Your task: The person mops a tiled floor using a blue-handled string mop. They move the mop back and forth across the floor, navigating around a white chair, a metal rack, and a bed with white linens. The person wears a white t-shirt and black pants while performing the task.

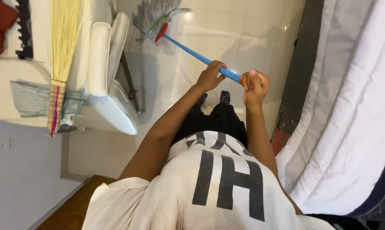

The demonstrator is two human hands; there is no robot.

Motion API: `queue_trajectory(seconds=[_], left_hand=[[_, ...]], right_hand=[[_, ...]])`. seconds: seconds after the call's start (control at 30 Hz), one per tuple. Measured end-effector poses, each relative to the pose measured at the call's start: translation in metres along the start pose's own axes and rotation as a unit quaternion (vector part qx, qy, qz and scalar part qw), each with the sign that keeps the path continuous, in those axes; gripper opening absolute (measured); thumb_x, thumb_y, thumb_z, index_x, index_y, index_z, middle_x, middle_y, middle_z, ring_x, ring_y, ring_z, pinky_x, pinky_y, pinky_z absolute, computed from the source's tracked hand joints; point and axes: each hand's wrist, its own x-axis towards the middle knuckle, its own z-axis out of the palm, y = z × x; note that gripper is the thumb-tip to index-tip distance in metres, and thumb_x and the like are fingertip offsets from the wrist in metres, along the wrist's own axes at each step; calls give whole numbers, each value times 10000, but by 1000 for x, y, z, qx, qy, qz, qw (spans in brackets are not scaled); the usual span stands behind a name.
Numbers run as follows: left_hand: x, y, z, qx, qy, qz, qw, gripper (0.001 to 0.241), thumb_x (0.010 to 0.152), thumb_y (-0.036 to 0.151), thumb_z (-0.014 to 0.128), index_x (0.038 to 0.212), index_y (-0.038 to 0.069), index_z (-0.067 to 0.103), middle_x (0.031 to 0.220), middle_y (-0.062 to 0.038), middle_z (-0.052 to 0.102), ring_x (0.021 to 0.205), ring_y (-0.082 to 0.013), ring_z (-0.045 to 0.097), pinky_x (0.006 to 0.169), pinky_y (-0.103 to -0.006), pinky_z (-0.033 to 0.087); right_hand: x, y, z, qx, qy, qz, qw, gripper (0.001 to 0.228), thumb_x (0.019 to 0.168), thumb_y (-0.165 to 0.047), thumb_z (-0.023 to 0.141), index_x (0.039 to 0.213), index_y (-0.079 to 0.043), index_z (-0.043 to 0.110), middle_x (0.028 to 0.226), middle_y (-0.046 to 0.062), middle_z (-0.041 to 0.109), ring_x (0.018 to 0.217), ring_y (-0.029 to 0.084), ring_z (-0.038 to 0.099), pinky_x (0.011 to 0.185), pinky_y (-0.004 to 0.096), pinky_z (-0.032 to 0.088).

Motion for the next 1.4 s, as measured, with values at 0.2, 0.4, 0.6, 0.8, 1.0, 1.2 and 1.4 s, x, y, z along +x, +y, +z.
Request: queue_trajectory(seconds=[0.2, 0.4, 0.6, 0.8, 1.0, 1.2, 1.4], left_hand=[[-18, -79, -11, 46, 113, -102, 987, 319, 945, 242, 755, 1178, 178, 546, 1299, -91, 574, 1444, -395, 403, 1088, -764, 346], [-27, -116, 44, -109, 369, -246, 889, 529, 843, 336, 868, 1220, 233, 512, 1498, -173, 246, 1442, -461, 365, 1178, -685, 346], [-28, 20, 35, -224, 327, -103, 912, 487, 800, 353, 896, 1174, 238, 607, 1424, -127, 360, 1426, -440, 439, 1193, -685, 305], [-27, 54, 7, -86, 41, 16, 995, 259, 963, 457, 711, 1007, 263, 543, 1189, 53, 577, 1189, -261, 666, 1062, -865, 202], [-30, 55, 9, -1, -34, 36, 999, 279, 954, 494, 628, 920, 239, 519, 1069, 39, 638, 946, -378, 757, 933, -642, 537], [-28, 13, 56, 106, -49, -5, 993, 143, 860, 341, 755, 920, 288, 636, 1046, 7, 615, 932, -402, 748, 850, -588, 583], [-69, 13, 41, 124, -80, -23, 989, 100, 885, 258, 686, 951, 191, 652, 1015, -84, 612, 905, -452, 733, 814, -591, 590]], right_hand=[[5, 59, 46, 24, -113, 36, 993, 581, 1007, 28, 526, 503, -156, 303, 436, -20, 198, 372, 144, 267, 511, 321, 382], [-17, 23, 85, -37, -173, 23, 984, 580, 1040, 7, 529, 504, -124, 350, 428, 33, 279, 400, 200, 284, 505, 332, 391], [-1, -60, 68, -14, -193, -103, 976, 552, 1042, 78, 444, 556, -124, 279, 474, 6, 192, 381, 199, 252, 476, 354, 331], [-27, -105, 91, -139, -213, -179, 950, 590, 1002, 1, 552, 473, -103, 312, 409, 54, 306, 336, 210, 283, 405, 328, 278], [-68, -97, 75, -158, -145, -161, 963, 569, 1023, 9, 526, 493, -106, 355, 440, 51, 311, 376, 198, 279, 427, 310, 292], [-71, -111, 46, -92, -93, -137, 982, 550, 1055, 12, 423, 554, -166, 282, 472, -28, 187, 379, 136, 255, 435, 297, 251], [-99, -86, 11, -64, 3, -108, 992, 557, 1047, 37, 455, 564, -161, 260, 474, -40, 162, 362, 141, 273, 466, 339, 360]])
